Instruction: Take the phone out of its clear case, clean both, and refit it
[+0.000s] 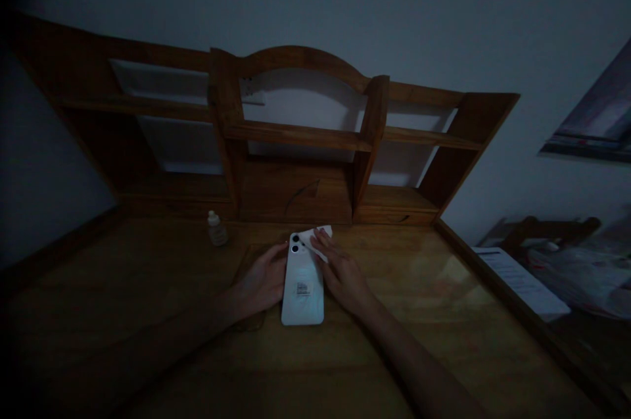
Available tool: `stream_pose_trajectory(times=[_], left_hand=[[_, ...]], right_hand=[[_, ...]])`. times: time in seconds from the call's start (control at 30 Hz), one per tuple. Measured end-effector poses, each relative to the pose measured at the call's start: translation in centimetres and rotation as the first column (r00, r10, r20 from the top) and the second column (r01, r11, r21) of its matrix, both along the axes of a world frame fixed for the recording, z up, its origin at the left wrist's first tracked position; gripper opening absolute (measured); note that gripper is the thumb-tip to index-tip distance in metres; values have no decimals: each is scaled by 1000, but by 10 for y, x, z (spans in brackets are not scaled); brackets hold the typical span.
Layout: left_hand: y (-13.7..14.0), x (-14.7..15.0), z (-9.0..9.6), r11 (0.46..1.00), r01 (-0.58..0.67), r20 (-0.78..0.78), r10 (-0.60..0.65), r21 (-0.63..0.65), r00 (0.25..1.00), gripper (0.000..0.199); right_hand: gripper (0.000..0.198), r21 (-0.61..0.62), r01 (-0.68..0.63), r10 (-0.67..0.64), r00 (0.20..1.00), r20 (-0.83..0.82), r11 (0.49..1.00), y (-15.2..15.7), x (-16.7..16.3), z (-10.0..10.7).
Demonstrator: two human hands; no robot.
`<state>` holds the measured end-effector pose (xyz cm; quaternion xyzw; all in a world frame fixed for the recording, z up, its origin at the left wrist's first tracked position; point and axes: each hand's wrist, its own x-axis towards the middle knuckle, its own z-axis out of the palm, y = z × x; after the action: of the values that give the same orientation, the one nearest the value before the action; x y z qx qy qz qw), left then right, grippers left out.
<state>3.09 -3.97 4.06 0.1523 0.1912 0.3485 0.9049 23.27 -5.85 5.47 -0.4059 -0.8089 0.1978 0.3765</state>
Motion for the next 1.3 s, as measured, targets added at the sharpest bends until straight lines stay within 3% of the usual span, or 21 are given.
stream_pose_trajectory(times=[0.2, 0.43, 0.57, 0.83, 1.1, 1.3], left_hand=[[-2, -4, 4, 1000, -21, -47, 22, 10, 999, 45], [0, -8, 4, 997, -75, 21, 74, 29, 997, 50], [1, -9, 1, 995, -54, 28, 52, 83, 998, 51], [1, -10, 0, 998, 0, 54, -4, 70, 999, 54], [4, -7, -4, 997, 38, 107, -45, 71, 993, 55], [2, -7, -1, 987, 82, 104, -97, 138, 990, 57]], right_hand=[[43, -16, -83, 84, 995, 58, 996, -3, 3, 8], [42, -22, -194, 195, 980, 32, 981, -13, -4, 15], [36, -40, -238, 239, 971, 14, 970, -13, -4, 17], [25, -48, -350, 347, 937, -46, 936, -13, -1, 15], [43, -16, -363, 362, 922, 141, 932, -23, -18, 11], [30, -51, -417, 420, 904, 84, 908, -24, -17, 12]])
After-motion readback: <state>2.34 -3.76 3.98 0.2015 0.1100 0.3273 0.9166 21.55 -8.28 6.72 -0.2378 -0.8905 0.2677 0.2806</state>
